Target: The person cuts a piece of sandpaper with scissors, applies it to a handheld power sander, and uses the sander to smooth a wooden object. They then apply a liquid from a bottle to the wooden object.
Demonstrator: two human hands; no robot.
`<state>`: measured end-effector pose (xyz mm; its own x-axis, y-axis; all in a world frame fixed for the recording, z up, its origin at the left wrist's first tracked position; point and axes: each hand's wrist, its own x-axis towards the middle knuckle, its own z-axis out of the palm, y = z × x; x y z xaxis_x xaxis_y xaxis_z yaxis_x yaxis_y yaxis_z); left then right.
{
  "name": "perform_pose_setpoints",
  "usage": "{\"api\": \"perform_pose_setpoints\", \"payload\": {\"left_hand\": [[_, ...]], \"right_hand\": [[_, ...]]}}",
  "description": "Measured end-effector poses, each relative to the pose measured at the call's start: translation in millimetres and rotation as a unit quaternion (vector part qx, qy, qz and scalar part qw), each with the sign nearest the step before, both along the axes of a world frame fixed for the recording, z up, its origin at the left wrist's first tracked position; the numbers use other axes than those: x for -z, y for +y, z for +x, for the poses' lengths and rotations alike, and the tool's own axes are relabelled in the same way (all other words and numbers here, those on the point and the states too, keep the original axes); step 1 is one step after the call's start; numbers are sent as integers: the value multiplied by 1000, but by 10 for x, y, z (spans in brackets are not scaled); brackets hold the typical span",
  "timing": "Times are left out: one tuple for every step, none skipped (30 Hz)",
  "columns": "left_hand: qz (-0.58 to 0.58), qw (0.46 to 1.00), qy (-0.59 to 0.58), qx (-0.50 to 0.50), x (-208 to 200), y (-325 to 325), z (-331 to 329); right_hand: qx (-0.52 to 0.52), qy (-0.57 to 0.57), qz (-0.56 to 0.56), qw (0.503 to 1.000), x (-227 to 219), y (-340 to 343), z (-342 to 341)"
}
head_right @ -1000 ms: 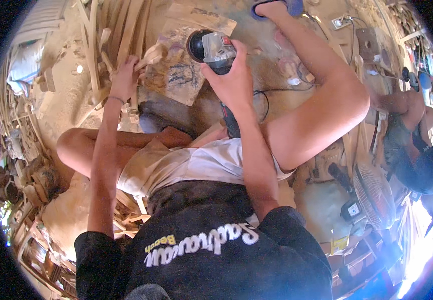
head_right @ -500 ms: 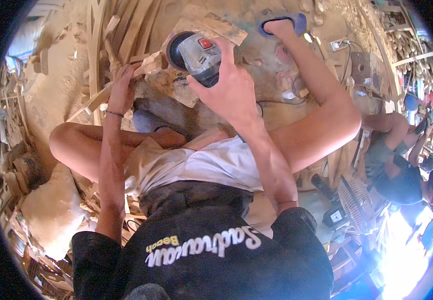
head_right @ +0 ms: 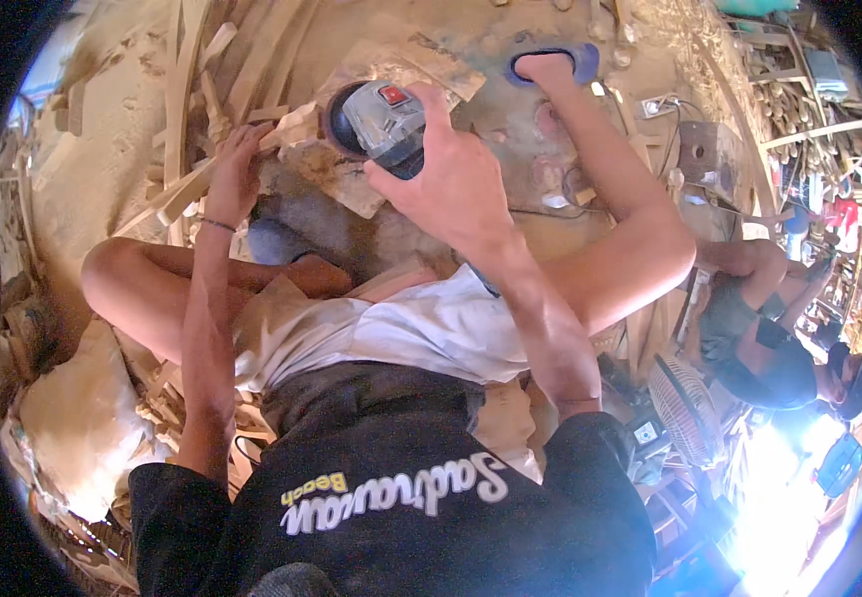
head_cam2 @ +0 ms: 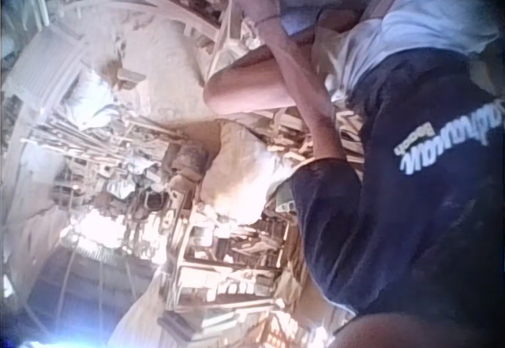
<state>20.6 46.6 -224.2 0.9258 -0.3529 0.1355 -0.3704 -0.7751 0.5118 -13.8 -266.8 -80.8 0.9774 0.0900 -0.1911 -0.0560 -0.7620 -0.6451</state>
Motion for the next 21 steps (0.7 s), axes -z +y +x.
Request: {"api": "perform_pose_setpoints", "payload": {"left_hand": [[6, 1000, -9, 2, -20, -5, 0], [13, 1000, -18, 4, -33, -22, 11], [13, 1000, -17, 7, -22, -15, 6], [14, 1000, -12, 7, -12, -10, 6], [14, 1000, -8, 7, -6, -5, 4], [16, 1000, -8, 11, 15, -2, 2], [29, 1000, -11, -2, 36, -2, -18], [42, 999, -14, -15, 51, 7, -35], [44, 999, -15, -12, 60, 28, -36], [43, 999, -8, -6, 63, 62, -35], [42, 999, 0, -1, 66, 100, -36], [44, 999, -2, 1, 16, 79, -32], [38, 999, -20, 0, -40, 69, -33], [33, 999, -38, 0, -100, 60, -32], [39, 999, -38, 2, -206, 26, -46], [20, 999, -14, -25, -321, -35, -50], [1, 999, 8, -51, -399, -96, -52], [14, 999, 5, -50, -422, -84, -81], [-8, 995, -71, -76, -375, -53, -94], [-32, 984, -147, -100, -323, 1, -91], [-33, 984, -115, -130, -303, 12, -91]], "right_hand": [[8, -19, -13, 1000, 28, -29, -3], [17, -39, -25, 999, 42, -56, 2], [20, -37, -25, 999, 39, -51, -1], [7, -43, 14, 999, 19, -37, 7], [-5, -49, 54, 997, 6, -22, 9], [-1, -49, 55, 997, 3, 1, 13], [-11, -31, 49, 998, 1, 32, 16], [-21, -13, 43, 999, 5, 43, 16], [-19, -15, 45, 999, 8, 27, 21], [-14, -3, 42, 999, 14, 5, 28], [-9, 9, 39, 999, 23, -16, 36], [-7, 7, 41, 999, 83, -75, 37], [13, -23, 40, 999, 173, -144, 33], [33, -53, 38, 997, 224, -202, 32], [35, -52, 44, 997, 231, -243, 19], [51, -74, 80, 993, 239, -280, 10], [67, -97, 116, 986, 242, -313, -1], [70, -105, 117, 985, 219, -279, -15], [77, -109, 128, 983, 217, -252, -19], [72, -101, 158, 980, 221, -236, -22], [68, -90, 186, 976, 214, -234, -42]]}}
